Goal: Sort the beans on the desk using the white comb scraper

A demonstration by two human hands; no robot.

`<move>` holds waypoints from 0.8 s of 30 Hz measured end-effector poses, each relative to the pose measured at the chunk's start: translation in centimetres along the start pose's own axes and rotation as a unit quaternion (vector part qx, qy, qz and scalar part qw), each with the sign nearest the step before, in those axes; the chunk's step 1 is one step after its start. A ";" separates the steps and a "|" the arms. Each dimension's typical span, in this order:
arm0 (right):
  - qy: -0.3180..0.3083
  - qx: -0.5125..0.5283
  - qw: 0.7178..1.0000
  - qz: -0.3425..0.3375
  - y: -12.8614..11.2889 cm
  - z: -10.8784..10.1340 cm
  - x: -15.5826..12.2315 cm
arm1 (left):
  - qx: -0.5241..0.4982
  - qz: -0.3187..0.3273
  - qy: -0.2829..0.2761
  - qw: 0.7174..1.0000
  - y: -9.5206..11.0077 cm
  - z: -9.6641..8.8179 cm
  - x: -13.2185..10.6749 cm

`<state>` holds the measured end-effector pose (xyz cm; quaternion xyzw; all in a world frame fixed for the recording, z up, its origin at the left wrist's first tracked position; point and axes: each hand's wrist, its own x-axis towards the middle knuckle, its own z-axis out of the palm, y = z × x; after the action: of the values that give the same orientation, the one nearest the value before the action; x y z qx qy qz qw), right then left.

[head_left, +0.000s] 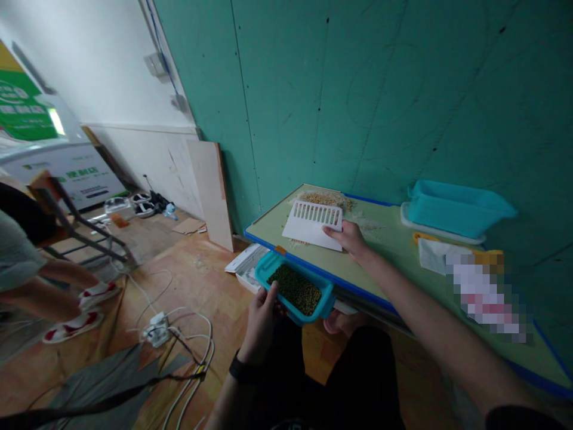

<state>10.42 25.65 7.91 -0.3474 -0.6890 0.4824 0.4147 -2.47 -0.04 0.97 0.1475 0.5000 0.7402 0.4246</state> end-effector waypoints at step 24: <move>0.010 0.009 1.000 -0.008 -0.6 1.1 -1.0 | -0.002 -0.002 -0.009 1.000 0.2 0.1 -0.2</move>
<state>9.82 24.15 8.04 -0.3431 -0.6833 0.4813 0.4286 -2.43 -0.13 1.24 0.1521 0.4953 0.7388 0.4309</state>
